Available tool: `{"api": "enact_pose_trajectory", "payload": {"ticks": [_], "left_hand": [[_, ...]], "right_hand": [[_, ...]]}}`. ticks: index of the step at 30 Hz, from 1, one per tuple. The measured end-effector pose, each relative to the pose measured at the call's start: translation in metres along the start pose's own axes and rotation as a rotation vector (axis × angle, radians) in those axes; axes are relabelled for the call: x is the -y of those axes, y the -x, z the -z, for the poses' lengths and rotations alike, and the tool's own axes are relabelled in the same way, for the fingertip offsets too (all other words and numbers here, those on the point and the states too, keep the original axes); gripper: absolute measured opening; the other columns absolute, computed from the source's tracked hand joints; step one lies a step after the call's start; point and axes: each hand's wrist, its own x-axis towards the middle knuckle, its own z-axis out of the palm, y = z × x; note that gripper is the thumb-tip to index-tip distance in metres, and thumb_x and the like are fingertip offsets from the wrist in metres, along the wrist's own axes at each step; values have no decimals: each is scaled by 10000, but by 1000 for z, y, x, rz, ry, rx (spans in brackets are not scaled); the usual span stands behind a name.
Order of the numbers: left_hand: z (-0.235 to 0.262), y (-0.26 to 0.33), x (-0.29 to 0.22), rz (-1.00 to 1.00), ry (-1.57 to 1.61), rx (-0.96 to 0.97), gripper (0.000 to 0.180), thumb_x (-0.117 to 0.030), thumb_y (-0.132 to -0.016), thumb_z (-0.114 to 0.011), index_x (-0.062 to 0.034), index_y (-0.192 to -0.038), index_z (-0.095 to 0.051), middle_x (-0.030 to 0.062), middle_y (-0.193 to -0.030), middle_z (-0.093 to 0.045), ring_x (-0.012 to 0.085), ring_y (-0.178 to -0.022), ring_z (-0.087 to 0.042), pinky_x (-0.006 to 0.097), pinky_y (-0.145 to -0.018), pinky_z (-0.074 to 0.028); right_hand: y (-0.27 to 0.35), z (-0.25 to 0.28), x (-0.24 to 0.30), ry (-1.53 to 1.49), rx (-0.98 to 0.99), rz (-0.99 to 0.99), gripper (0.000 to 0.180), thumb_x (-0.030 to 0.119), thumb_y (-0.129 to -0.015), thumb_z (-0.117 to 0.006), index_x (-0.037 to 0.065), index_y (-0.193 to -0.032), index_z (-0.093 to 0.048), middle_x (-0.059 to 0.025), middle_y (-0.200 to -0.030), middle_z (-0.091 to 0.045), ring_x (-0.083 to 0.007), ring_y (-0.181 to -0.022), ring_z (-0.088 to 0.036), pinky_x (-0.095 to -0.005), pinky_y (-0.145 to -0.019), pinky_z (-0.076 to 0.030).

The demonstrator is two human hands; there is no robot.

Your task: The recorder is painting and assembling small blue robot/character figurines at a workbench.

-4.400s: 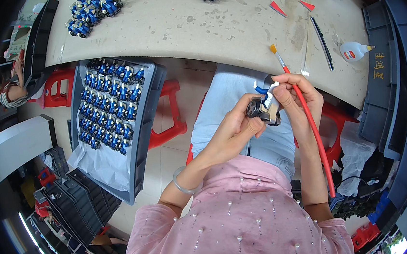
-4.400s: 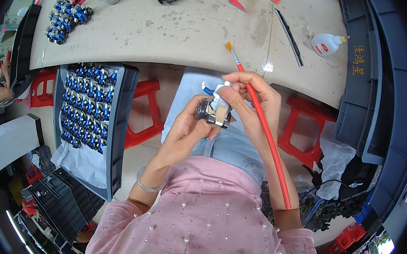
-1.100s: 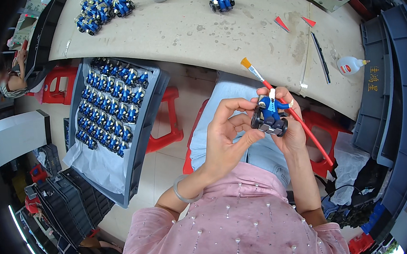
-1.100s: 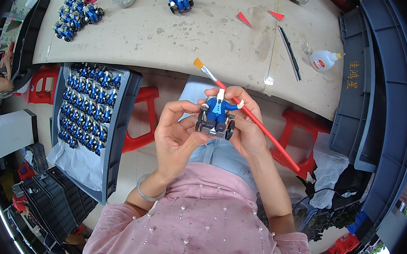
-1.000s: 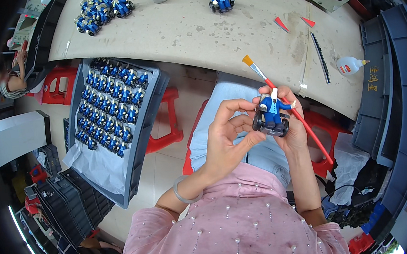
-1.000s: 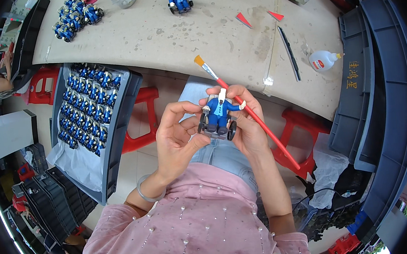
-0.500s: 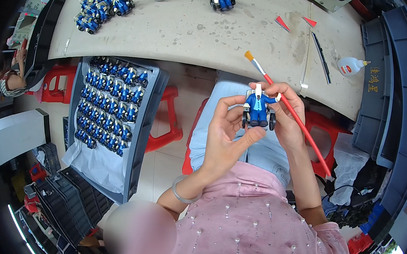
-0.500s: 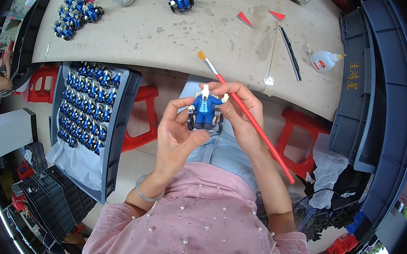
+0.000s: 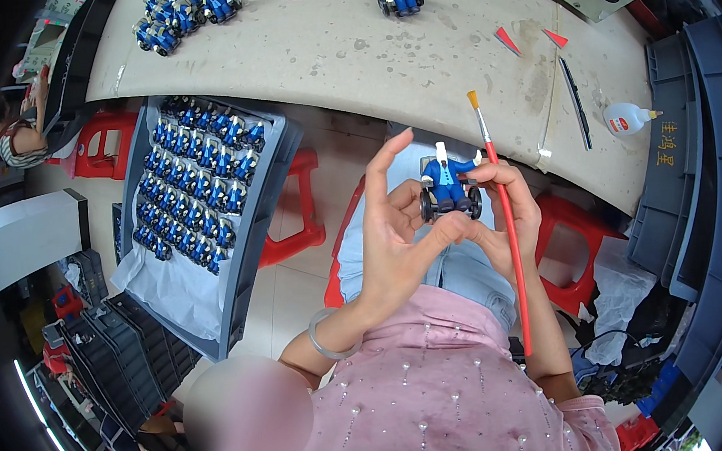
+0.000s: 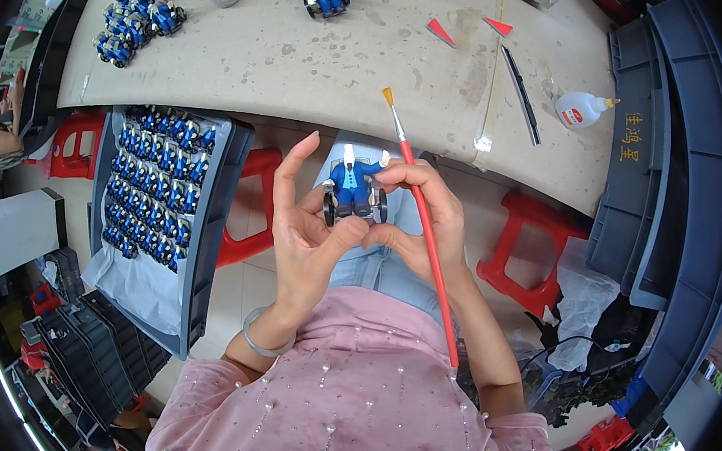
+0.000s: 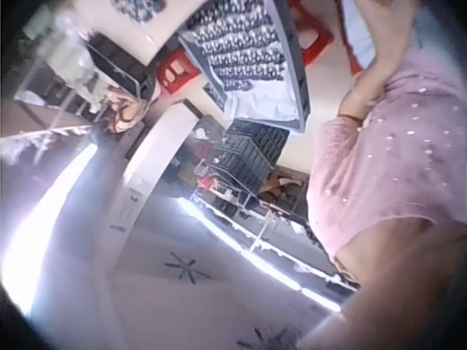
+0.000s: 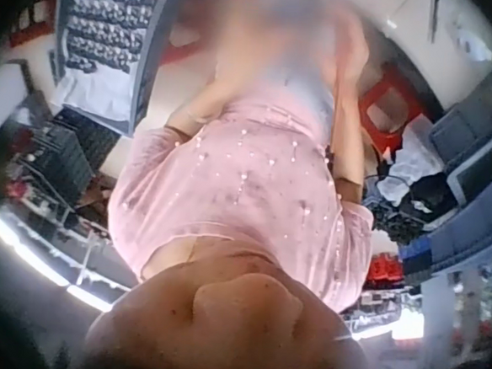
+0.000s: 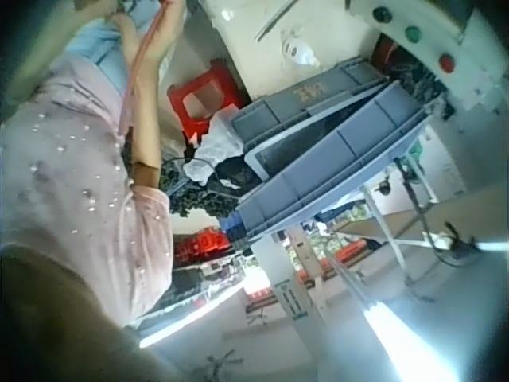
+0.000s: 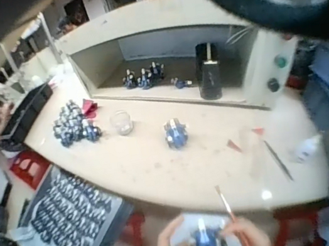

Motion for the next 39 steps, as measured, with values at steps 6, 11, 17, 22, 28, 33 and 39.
{"api": "enact_pose_trajectory", "payload": {"ticks": [6, 11, 17, 22, 28, 33, 39], "left_hand": [[4, 1, 1, -80, -209, 53, 572, -114, -818, -743, -13, -1309, -468, 96, -1099, -581, 130, -981, -591, 259, -856, -479], [4, 2, 0, -90, -198, 77, 522, -135, -831, -737, 7, -1276, -506, 85, -1115, -578, 126, -997, -580, 263, -873, -480], [4, 4, -2, -56, -171, 88, 539, -140, -834, -733, 25, -1288, -494, 89, -1129, -577, 130, -995, -583, 266, -866, -488], [1, 5, -2, -101, -215, 86, 551, -141, -832, -736, 35, -1292, -488, 98, -1131, -577, 132, -1002, -584, 266, -866, -488], [-1, 5, -5, -107, -221, 81, 564, -139, -829, -740, 50, -1294, -481, 112, -1127, -580, 131, -1000, -584, 268, -868, -485], [-1, 5, -7, -111, -207, 86, 577, -136, -826, -743, 57, -1299, -475, 107, -1136, -578, 129, -1003, -579, 269, -888, -469], [-1, 4, -8, -109, -203, 121, 588, -119, -820, -746, 54, -1310, -470, 102, -1144, -579, 132, -1003, -585, 272, -894, -469]], "right_hand": [[-4, 0, 2, -6, 0, 19, 557, 251, -599, -877, 13, -1024, -607, -79, -947, -615, -172, -878, -579, -295, -813, -466], [-6, 1, 2, 5, 3, 84, 515, 255, -637, -869, -18, -988, -609, -81, -873, -594, -167, -799, -573, -280, -723, -463], [-4, -3, 0, -33, -10, 96, 516, 336, -697, -832, -28, -976, -595, -63, -822, -557, -144, -738, -535, -267, -656, -436], [-1, -7, -2, -55, -41, 117, 521, 338, -700, -828, -25, -986, -587, -59, -814, -543, -140, -737, -514, -262, -668, -424], [4, -15, -2, -110, -105, 119, 507, 320, -709, -826, -25, -994, -588, -67, -854, -530, -140, -771, -496, -254, -696, -416], [5, -15, 1, -156, -95, 102, 525, 307, -703, -834, -27, -1017, -579, -69, -899, -515, -137, -815, -492, -251, -710, -416], [8, -16, 7, -297, -77, -26, 578, 308, -709, -833, -35, -1079, -552, -55, -955, -484, -125, -858, -478, -253, -746, -421]]}}
